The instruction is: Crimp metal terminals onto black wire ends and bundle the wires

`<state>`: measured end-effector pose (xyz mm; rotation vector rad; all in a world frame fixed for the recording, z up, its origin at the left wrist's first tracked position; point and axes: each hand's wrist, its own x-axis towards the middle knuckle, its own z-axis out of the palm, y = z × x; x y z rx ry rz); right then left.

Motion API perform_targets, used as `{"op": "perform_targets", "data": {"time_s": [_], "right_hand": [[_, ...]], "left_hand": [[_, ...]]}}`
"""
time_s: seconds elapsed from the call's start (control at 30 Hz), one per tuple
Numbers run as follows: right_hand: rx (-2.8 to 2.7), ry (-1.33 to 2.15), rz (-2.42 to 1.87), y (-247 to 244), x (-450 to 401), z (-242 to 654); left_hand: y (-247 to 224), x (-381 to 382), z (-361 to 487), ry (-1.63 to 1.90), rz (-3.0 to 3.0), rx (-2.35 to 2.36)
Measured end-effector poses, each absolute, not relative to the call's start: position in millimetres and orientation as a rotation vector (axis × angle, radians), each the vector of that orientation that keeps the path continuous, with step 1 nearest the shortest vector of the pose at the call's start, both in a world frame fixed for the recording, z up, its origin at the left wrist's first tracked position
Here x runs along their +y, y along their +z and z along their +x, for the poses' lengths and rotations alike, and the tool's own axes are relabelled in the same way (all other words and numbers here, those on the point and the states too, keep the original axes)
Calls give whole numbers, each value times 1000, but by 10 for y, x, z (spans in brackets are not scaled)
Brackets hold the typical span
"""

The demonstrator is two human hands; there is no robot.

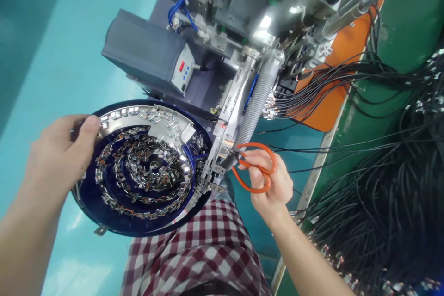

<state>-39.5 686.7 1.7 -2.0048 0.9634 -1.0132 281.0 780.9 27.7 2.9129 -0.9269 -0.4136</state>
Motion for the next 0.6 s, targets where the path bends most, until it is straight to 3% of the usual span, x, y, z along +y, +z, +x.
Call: {"op": "perform_targets", "data": {"time_s": [0.6], "right_hand": [[911, -1031, -2075, -51, 6786, -288]], "left_hand": [[314, 7796, 2779, -391, 2892, -872]]}}
